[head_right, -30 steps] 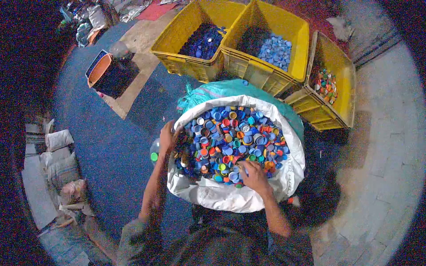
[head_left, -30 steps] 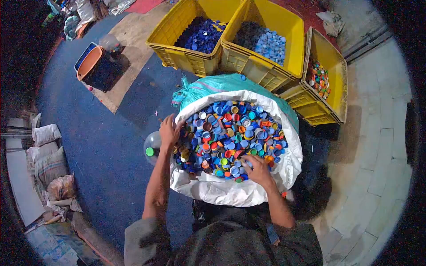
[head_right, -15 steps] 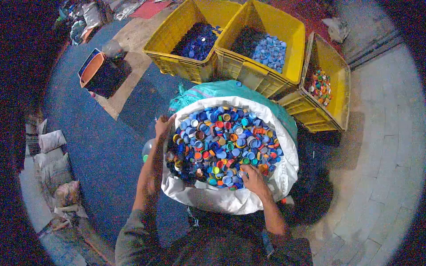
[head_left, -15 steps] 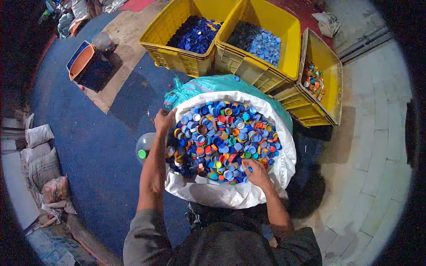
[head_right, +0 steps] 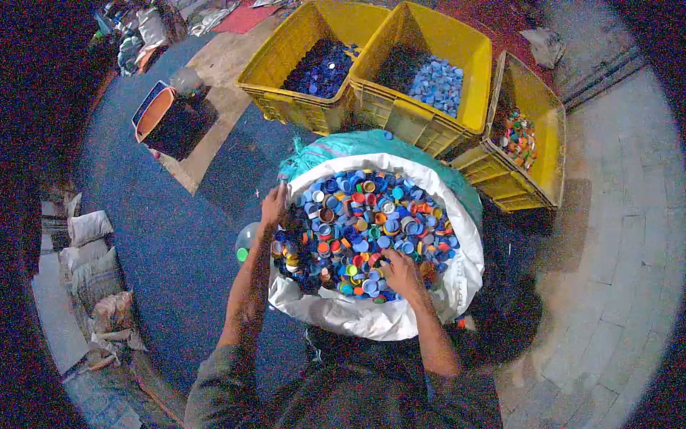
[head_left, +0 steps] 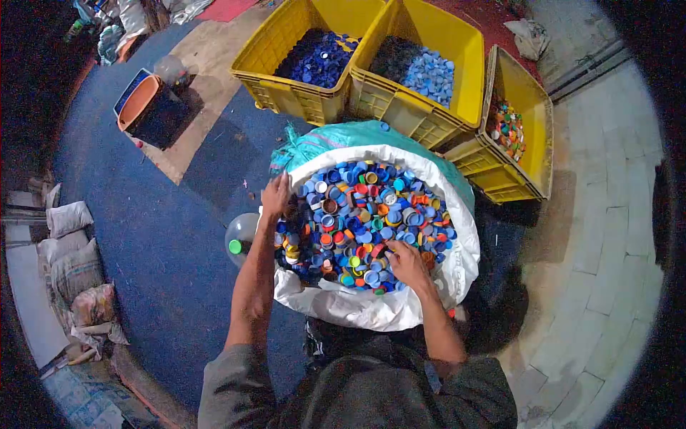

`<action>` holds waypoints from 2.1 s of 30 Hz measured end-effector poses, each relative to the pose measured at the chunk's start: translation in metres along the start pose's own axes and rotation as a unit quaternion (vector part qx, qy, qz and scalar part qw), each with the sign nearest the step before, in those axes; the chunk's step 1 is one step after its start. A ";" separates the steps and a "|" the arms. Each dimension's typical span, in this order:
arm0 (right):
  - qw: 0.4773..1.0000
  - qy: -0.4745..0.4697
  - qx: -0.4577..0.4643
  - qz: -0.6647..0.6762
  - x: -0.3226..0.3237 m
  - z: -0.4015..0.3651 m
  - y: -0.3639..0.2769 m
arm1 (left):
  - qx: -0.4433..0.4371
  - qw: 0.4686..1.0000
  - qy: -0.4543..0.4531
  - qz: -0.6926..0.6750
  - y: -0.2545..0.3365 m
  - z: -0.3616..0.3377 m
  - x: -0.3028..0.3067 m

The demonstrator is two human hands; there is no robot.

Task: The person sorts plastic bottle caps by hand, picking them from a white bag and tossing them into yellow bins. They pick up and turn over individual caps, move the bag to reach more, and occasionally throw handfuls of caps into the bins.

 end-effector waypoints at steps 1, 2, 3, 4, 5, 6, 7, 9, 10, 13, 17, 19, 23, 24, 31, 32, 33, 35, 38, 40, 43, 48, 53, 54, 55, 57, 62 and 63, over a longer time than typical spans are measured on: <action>1.000 0.014 0.001 0.001 -0.001 -0.002 0.002 | 0.021 0.996 0.051 -0.064 0.008 -0.006 0.008; 1.000 0.027 0.003 0.003 -0.003 -0.005 0.008 | 0.041 0.986 0.102 -0.127 0.017 -0.014 0.013; 0.999 0.040 0.004 0.005 -0.004 -0.007 0.012 | 0.062 0.968 0.153 -0.189 0.027 -0.022 0.018; 0.999 0.048 0.002 0.011 -0.004 -0.009 0.014 | 0.080 0.961 0.201 -0.174 0.034 -0.033 0.024; 0.998 0.053 0.000 0.017 -0.004 -0.010 0.016 | 0.059 0.962 0.243 -0.108 0.029 -0.044 0.025; 0.998 0.057 -0.001 0.023 -0.005 -0.012 0.018 | 0.040 0.957 0.284 -0.040 0.020 -0.059 0.023; 0.998 0.056 -0.007 0.028 -0.007 -0.012 0.020 | 0.021 0.946 0.323 0.031 0.015 -0.076 0.026; 0.998 0.053 -0.022 0.038 -0.015 -0.015 0.024 | 0.129 0.923 0.320 0.169 0.014 -0.115 0.034; 0.998 0.049 -0.025 0.027 -0.020 -0.016 0.023 | 0.178 0.910 0.319 0.196 0.005 -0.133 0.031; 0.999 0.033 0.023 -0.005 -0.037 -0.013 0.014 | 0.244 0.922 0.250 0.166 -0.048 -0.178 0.008; 0.998 -0.008 0.062 0.018 -0.065 -0.007 -0.010 | 0.243 0.938 0.068 -0.238 -0.064 -0.214 0.009; 0.996 -0.031 0.073 0.031 -0.075 -0.002 -0.023 | 0.212 0.902 0.030 -0.374 -0.058 -0.230 0.013; 0.994 -0.052 0.093 0.027 -0.081 0.004 -0.040 | 0.260 0.817 -0.072 -0.510 -0.048 -0.237 0.017; 0.992 -0.051 0.118 0.008 -0.079 0.007 -0.045 | 0.272 0.812 -0.081 -0.510 -0.051 -0.235 0.018; 0.978 0.070 0.184 -0.077 -0.068 0.071 -0.044 | 0.103 0.947 0.303 -0.010 -0.012 -0.213 0.033; 0.979 0.081 0.162 -0.094 -0.060 0.082 -0.047 | 0.120 0.947 0.285 -0.083 0.008 -0.212 0.038; 0.980 0.096 0.157 -0.076 -0.058 0.099 -0.039 | 0.143 0.950 0.207 -0.187 0.016 -0.210 0.033; 0.979 0.118 0.160 -0.052 -0.038 0.119 -0.056 | 0.155 0.923 0.177 -0.304 0.043 -0.212 0.022; 0.989 0.071 0.114 -0.058 -0.036 0.156 -0.046 | 0.191 0.930 0.202 -0.241 0.024 -0.201 -0.020; 0.988 0.027 0.097 -0.117 -0.042 0.170 -0.066 | 0.213 0.938 0.214 -0.172 0.026 -0.192 -0.027; 0.974 -0.024 0.108 -0.197 -0.073 0.194 -0.082 | 0.246 0.934 0.243 -0.090 0.027 -0.176 -0.049; 0.958 -0.034 0.090 -0.271 -0.105 0.204 -0.104 | 0.229 0.914 0.329 -0.064 0.026 -0.163 -0.064; 0.950 0.008 0.094 -0.298 -0.132 0.191 -0.100 | 0.214 0.919 0.324 -0.069 0.024 -0.149 -0.064; 0.953 -0.008 0.084 -0.291 -0.131 0.188 -0.103 | 0.203 0.922 0.327 -0.051 0.022 -0.144 -0.066; 0.956 -0.026 0.074 -0.283 -0.130 0.183 -0.104 | 0.195 0.923 0.330 -0.032 0.020 -0.142 -0.070; 0.959 -0.063 0.076 -0.264 -0.131 0.176 -0.103 | 0.177 0.924 0.337 -0.021 0.019 -0.141 -0.073; 0.937 -0.161 0.095 -0.295 -0.118 0.158 -0.098 | 0.161 0.947 0.276 -0.027 0.033 -0.144 -0.083; 0.929 -0.187 0.088 -0.306 -0.115 0.155 -0.095 | 0.158 0.949 0.273 -0.023 0.039 -0.145 -0.087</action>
Point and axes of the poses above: each hand's wrist, its own z-axis towards the middle knuckle, its own x-axis out of the back of the hand, y = z × x, the point moved 2 cm from there along z, towards the middle knuckle, and after that the axes turned 5 degrees about z, right-handed, at the moved point
